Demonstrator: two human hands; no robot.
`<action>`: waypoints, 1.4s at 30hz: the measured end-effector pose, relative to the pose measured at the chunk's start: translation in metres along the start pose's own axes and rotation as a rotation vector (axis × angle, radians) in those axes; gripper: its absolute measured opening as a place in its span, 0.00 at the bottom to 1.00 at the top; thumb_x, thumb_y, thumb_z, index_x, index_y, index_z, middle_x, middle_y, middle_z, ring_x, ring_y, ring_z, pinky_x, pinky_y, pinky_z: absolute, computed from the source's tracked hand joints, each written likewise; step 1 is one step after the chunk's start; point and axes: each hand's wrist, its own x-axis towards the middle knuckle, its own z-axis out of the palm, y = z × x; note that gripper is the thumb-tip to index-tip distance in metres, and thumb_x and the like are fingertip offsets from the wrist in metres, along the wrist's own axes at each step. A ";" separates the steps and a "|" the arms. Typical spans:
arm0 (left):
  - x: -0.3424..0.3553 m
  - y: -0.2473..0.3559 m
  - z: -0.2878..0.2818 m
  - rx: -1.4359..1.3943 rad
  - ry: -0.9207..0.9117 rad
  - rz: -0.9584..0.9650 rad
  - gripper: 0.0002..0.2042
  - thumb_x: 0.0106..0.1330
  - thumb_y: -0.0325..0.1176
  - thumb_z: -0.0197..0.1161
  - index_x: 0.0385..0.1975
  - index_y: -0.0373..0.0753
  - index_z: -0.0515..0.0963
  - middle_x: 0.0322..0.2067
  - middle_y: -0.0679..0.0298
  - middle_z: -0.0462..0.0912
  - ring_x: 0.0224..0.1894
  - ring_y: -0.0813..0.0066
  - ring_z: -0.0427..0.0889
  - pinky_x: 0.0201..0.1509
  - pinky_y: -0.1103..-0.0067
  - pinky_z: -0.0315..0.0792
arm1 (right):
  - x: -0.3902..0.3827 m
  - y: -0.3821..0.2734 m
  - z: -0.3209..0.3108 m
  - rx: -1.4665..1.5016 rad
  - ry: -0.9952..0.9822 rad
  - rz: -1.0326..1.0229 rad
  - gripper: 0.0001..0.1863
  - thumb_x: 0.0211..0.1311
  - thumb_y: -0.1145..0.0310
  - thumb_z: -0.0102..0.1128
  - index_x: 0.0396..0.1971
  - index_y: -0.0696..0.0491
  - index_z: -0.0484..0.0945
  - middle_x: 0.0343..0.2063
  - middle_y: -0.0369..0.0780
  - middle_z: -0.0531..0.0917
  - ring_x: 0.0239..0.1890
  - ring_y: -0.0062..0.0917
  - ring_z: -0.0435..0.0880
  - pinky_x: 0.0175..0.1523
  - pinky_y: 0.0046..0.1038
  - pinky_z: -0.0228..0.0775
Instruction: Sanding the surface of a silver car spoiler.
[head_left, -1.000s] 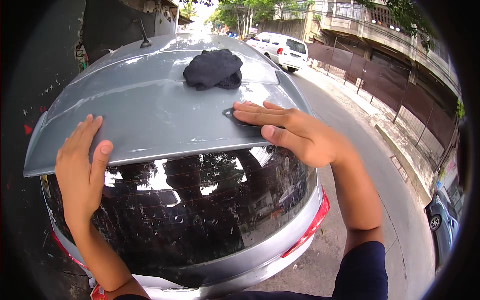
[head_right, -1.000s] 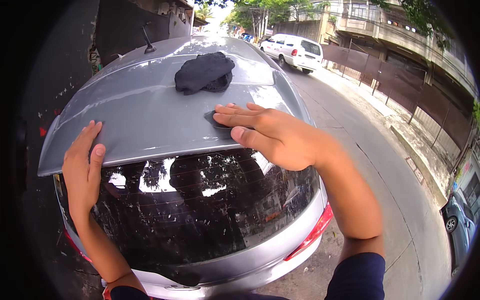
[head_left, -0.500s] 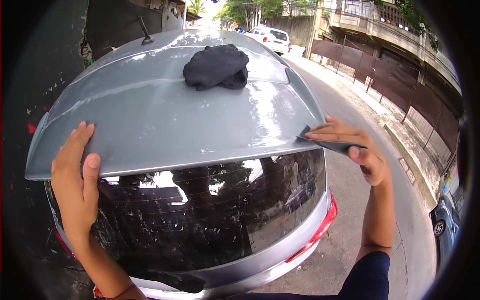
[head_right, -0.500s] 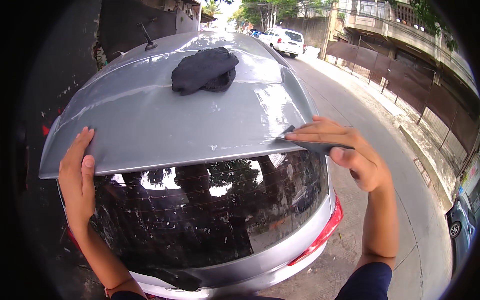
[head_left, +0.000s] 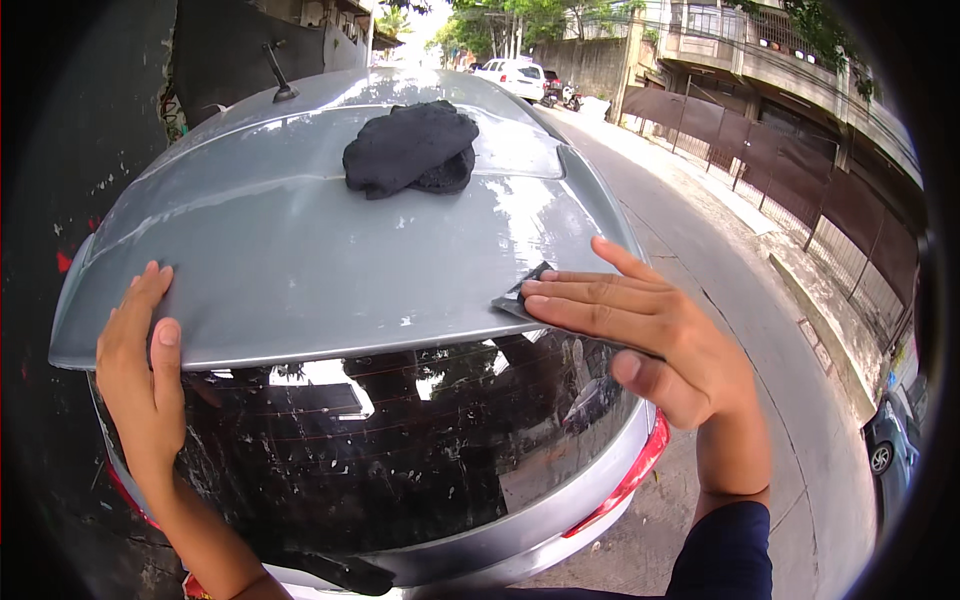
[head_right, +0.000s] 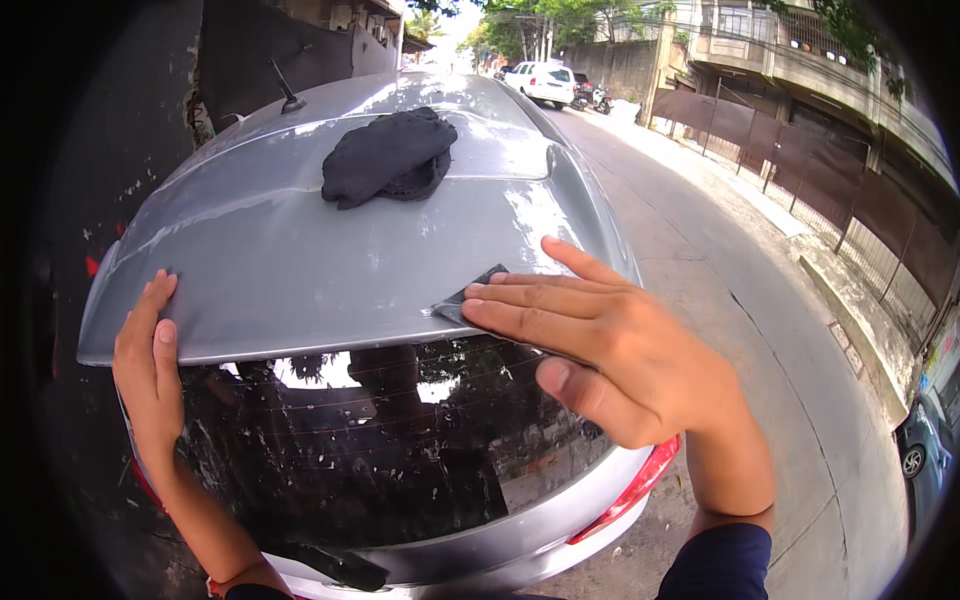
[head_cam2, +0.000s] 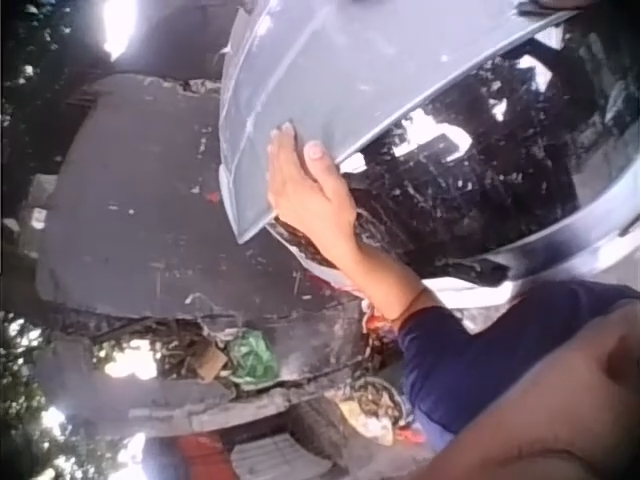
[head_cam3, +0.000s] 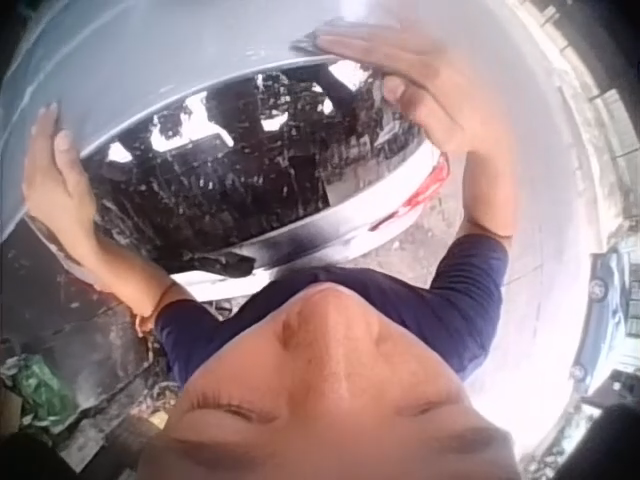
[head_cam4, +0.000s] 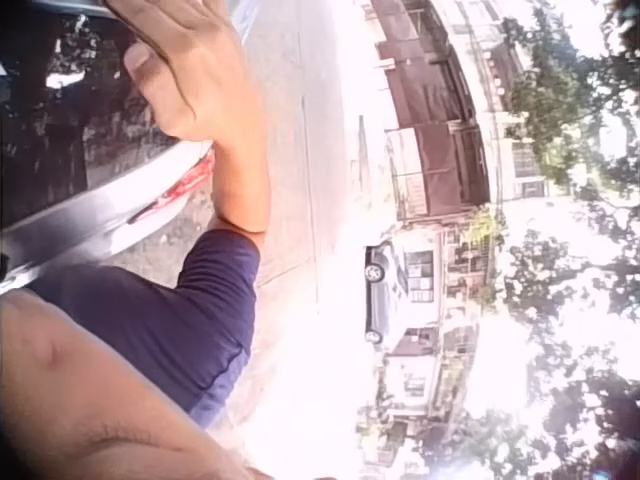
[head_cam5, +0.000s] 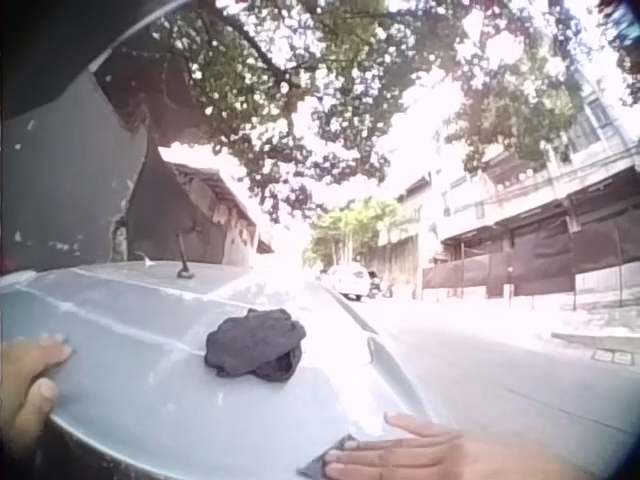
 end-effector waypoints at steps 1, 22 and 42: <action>-0.002 -0.003 -0.001 0.010 0.008 -0.007 0.24 0.87 0.44 0.48 0.67 0.33 0.82 0.69 0.49 0.83 0.75 0.45 0.76 0.80 0.59 0.64 | -0.001 -0.005 0.007 -0.075 0.005 0.061 0.38 0.77 0.49 0.40 0.75 0.59 0.74 0.73 0.49 0.79 0.79 0.45 0.73 0.87 0.57 0.43; -0.006 -0.020 0.003 0.102 0.006 0.074 0.27 0.86 0.48 0.44 0.69 0.35 0.81 0.69 0.49 0.82 0.74 0.45 0.78 0.82 0.55 0.61 | 0.018 0.027 -0.006 -0.506 -0.042 0.577 0.37 0.88 0.44 0.31 0.80 0.54 0.70 0.79 0.45 0.71 0.88 0.41 0.52 0.89 0.55 0.21; -0.005 -0.026 0.006 0.078 0.004 0.129 0.31 0.86 0.52 0.43 0.68 0.31 0.80 0.67 0.44 0.83 0.74 0.43 0.78 0.81 0.56 0.63 | -0.008 -0.038 0.017 -0.103 0.129 0.319 0.35 0.68 0.55 0.47 0.65 0.65 0.79 0.69 0.56 0.81 0.74 0.54 0.77 0.86 0.57 0.46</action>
